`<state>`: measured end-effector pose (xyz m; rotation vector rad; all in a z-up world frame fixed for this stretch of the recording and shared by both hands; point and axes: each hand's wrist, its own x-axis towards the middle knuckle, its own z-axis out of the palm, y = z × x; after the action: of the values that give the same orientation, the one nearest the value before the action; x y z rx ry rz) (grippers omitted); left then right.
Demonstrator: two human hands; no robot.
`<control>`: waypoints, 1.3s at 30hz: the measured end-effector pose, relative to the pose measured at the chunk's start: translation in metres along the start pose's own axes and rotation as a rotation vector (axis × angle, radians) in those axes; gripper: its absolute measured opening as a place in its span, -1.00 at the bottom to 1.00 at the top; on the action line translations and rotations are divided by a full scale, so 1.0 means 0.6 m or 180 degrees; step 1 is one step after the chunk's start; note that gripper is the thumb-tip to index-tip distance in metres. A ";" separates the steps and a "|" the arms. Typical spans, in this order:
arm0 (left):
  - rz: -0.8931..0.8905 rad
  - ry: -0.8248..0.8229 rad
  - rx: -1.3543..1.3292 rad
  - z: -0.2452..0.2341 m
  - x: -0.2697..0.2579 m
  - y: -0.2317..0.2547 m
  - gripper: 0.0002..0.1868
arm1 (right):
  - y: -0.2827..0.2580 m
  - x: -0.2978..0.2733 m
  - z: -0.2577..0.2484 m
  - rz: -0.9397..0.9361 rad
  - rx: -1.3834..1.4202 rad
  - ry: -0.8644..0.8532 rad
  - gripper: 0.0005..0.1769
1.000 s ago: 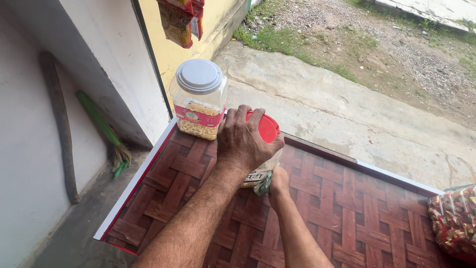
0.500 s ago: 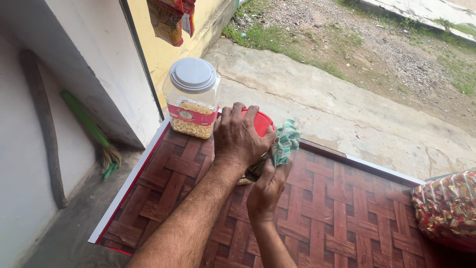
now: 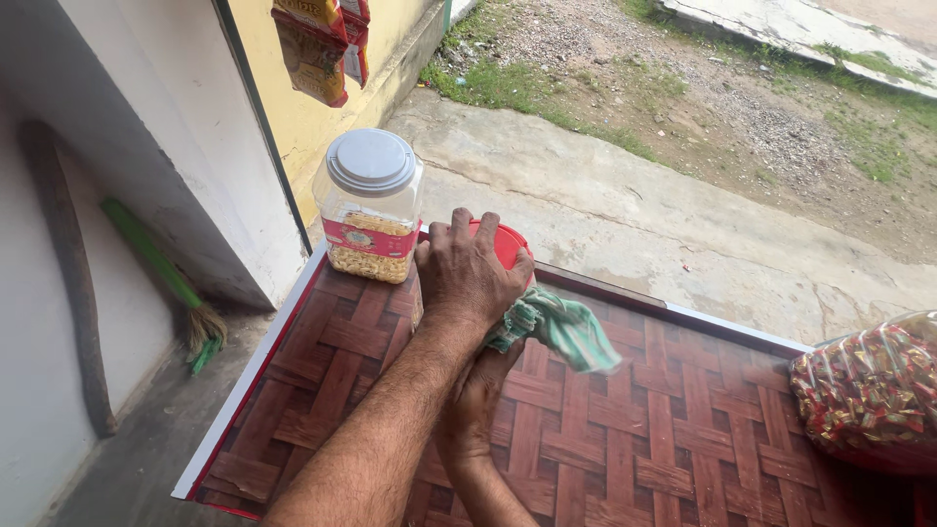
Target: The person wipes a wooden-patterned counter and a glass display case with a cloth. They move a digital scale, a box of biscuits, and a QR code stand to clean underneath them. They also wipe several plastic jars containing snacks and place them back on the counter.
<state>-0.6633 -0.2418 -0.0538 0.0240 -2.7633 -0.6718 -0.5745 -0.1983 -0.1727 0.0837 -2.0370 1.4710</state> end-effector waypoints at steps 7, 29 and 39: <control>-0.0389 -0.0887 0.0022 -0.028 0.016 0.001 -0.04 | 0.017 0.089 0.008 0.0888 0.0043 0.0560 -0.54; 0.1873 0.0389 0.0745 0.024 0.079 -0.077 -0.38 | 0.060 0.041 0.041 0.0768 -0.0612 0.0383 -0.46; -0.0442 -0.1182 0.1272 -0.004 0.097 0.031 0.20 | 0.067 0.157 0.027 0.0537 0.0255 0.0791 -0.54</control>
<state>-0.7172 -0.2313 -0.0274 0.1961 -3.2346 -0.1518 -0.6738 -0.1695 -0.1613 -0.2328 -1.8208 1.5794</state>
